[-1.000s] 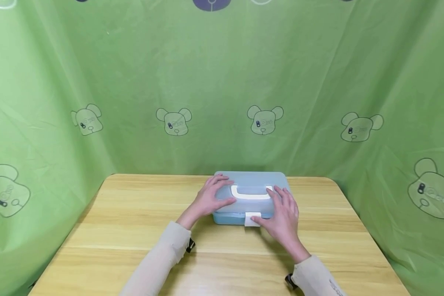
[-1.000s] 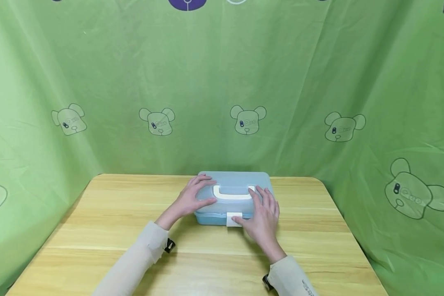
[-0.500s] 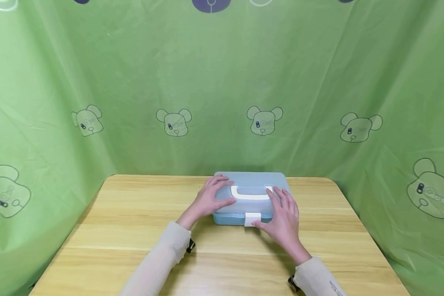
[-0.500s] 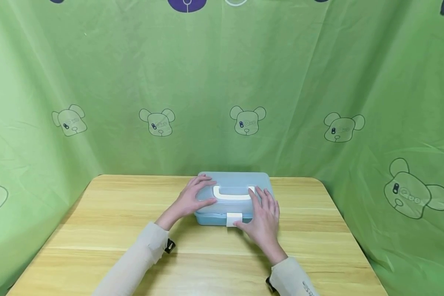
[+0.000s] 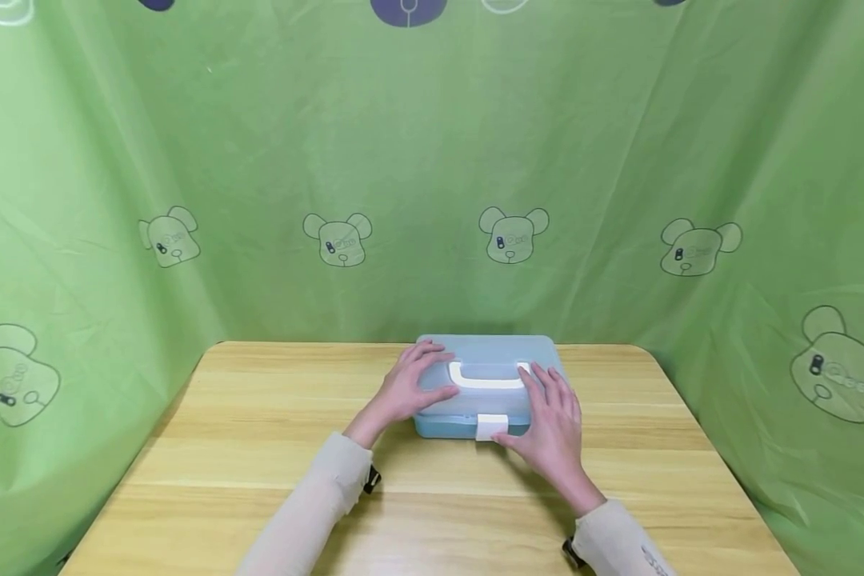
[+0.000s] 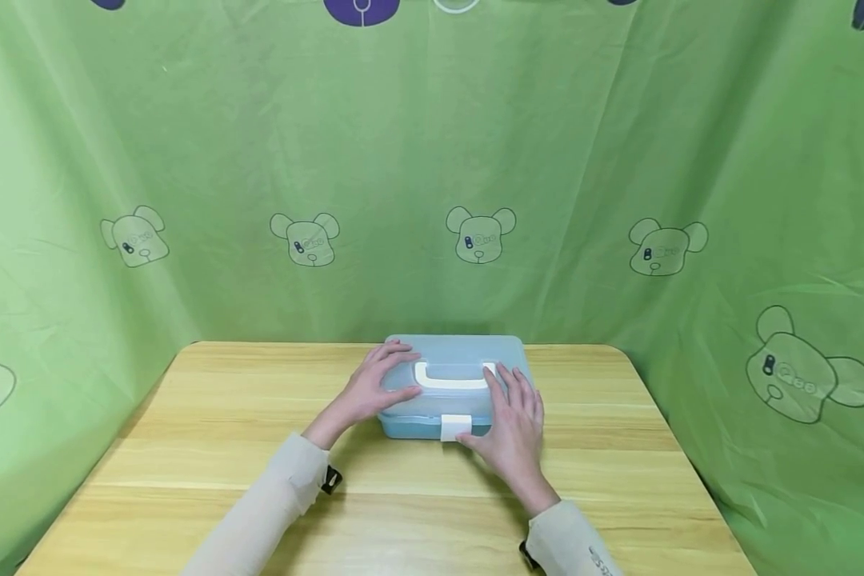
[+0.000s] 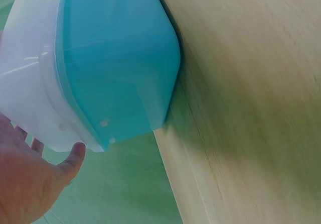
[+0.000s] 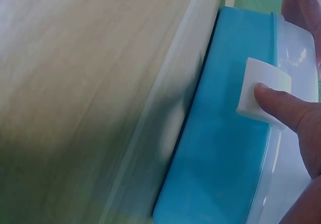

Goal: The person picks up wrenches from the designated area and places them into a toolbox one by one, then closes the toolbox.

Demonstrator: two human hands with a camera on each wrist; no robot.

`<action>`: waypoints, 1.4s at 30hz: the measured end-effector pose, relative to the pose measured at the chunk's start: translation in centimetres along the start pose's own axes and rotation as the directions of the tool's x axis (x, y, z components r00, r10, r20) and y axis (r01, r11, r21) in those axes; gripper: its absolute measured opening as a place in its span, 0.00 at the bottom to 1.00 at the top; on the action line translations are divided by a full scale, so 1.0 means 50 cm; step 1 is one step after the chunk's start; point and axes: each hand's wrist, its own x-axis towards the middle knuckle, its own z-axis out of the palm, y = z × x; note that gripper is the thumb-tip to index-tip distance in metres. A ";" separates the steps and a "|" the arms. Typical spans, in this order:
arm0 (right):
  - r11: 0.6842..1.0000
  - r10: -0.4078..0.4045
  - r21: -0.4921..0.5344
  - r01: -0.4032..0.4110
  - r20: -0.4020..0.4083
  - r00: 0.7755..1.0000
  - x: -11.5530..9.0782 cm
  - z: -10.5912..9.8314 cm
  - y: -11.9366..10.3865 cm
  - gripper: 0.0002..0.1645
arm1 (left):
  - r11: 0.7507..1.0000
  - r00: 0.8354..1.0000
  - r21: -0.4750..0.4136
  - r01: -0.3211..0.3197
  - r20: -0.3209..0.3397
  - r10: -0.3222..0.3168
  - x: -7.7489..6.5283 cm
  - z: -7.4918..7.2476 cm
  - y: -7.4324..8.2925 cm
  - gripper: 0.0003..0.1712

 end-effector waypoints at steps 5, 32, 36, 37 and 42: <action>1.000 0.003 -0.008 -0.003 -0.011 1.000 -0.004 0.001 0.004 0.76 | 1.000 1.000 -0.012 0.002 0.000 -0.002 0.000 0.003 0.002 0.39; 1.000 0.008 -0.023 -0.010 -0.053 0.999 -0.003 0.012 0.002 0.74 | 1.000 1.000 0.010 -0.003 0.003 0.003 0.001 -0.001 0.004 0.38; 1.000 0.000 -0.020 -0.001 -0.051 0.999 -0.004 0.014 0.002 0.74 | 1.000 1.000 0.012 0.003 0.002 -0.003 -0.001 -0.001 0.002 0.39; 1.000 -0.001 -0.021 0.000 -0.051 0.999 -0.004 0.015 0.003 0.74 | 1.000 1.000 0.012 0.004 0.002 -0.004 -0.001 0.000 0.001 0.39; 1.000 -0.002 -0.026 0.001 -0.055 0.998 -0.004 0.016 0.003 0.74 | 1.000 1.000 0.007 0.000 -0.002 0.000 -0.001 0.002 -0.001 0.39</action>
